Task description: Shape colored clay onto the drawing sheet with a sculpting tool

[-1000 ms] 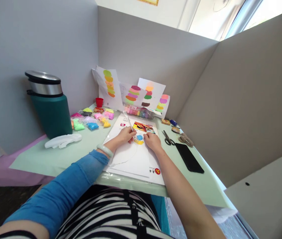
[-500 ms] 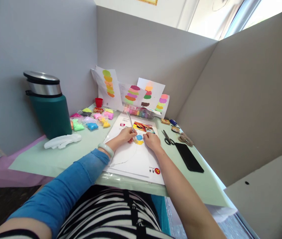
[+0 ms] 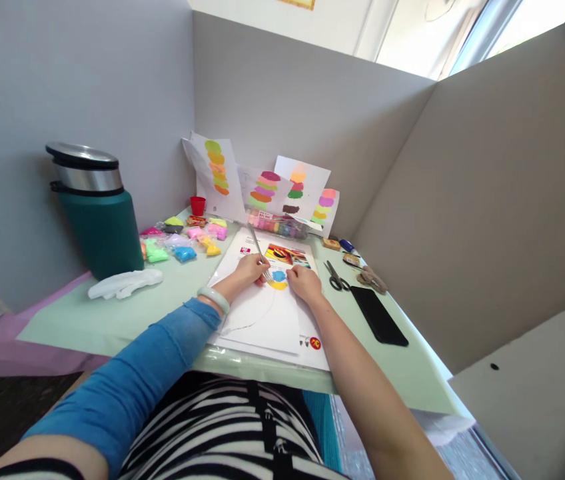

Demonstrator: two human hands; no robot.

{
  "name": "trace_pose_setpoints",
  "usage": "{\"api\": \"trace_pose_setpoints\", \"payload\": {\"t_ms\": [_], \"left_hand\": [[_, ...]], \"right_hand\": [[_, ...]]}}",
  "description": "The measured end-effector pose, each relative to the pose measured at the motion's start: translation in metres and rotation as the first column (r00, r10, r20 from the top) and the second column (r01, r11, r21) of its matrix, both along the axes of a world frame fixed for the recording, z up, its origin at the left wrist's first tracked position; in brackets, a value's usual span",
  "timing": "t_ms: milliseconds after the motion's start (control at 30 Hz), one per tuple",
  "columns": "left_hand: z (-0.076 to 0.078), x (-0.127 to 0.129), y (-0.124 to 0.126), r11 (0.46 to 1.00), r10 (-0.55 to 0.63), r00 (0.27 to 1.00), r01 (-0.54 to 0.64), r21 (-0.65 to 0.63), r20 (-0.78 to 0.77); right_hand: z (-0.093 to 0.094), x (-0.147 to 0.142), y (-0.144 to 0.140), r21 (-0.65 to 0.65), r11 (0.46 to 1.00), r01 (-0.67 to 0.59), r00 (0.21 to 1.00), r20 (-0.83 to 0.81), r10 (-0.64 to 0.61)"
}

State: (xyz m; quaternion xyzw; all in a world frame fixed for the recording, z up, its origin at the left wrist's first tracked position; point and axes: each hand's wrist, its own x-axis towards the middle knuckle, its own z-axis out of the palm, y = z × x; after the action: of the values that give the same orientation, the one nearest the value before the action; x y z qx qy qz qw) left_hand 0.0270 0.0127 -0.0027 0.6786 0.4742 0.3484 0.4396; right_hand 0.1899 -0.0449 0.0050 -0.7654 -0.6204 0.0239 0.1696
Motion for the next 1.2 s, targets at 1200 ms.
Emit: {"api": "trace_pose_setpoints", "payload": {"t_ms": [1200], "left_hand": [[0.01, -0.0025, -0.0081, 0.991, 0.118, 0.974, -0.101, 0.091, -0.194]], "right_hand": [[-0.0018, 0.0014, 0.0008, 0.001, 1.0, -0.006, 1.0, 0.024, 0.006]]}}
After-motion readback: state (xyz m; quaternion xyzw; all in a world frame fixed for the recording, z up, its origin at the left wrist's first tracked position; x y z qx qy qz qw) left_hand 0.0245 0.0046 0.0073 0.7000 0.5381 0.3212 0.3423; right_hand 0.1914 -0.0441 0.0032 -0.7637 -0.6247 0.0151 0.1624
